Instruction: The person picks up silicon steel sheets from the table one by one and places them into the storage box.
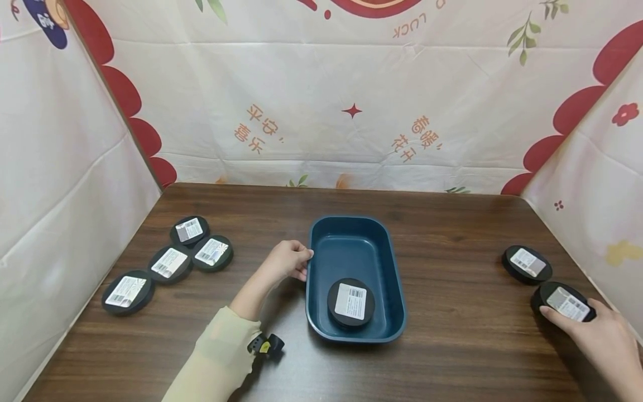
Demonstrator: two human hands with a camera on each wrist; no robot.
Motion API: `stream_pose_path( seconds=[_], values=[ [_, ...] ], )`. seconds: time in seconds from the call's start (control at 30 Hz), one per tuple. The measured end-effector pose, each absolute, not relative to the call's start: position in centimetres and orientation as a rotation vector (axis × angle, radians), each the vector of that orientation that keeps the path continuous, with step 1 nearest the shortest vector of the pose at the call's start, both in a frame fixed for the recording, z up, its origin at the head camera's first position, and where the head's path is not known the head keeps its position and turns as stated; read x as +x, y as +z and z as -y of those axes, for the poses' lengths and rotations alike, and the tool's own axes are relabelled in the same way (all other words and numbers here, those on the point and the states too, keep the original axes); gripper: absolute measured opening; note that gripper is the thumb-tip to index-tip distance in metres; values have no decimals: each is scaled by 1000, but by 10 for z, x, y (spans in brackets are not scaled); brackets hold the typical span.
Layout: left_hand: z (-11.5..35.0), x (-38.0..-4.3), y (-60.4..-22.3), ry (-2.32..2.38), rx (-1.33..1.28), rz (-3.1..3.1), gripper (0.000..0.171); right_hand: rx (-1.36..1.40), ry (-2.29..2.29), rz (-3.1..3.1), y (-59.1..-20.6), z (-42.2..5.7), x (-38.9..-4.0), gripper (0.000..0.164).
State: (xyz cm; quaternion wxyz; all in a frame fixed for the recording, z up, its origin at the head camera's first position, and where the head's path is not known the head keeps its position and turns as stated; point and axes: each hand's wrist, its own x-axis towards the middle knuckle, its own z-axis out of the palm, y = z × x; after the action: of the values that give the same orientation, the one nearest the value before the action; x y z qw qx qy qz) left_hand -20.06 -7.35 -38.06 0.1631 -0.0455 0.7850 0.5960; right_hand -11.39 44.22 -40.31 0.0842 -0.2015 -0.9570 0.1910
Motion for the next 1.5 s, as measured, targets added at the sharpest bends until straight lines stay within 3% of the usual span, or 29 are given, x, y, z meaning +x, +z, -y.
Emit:
stream_pose_path(
  seconds=[1.5],
  values=[
    [72, -201, -381, 1704, -138, -2235, 17, -433, 698, 2859, -388, -396, -109, 93]
  ],
)
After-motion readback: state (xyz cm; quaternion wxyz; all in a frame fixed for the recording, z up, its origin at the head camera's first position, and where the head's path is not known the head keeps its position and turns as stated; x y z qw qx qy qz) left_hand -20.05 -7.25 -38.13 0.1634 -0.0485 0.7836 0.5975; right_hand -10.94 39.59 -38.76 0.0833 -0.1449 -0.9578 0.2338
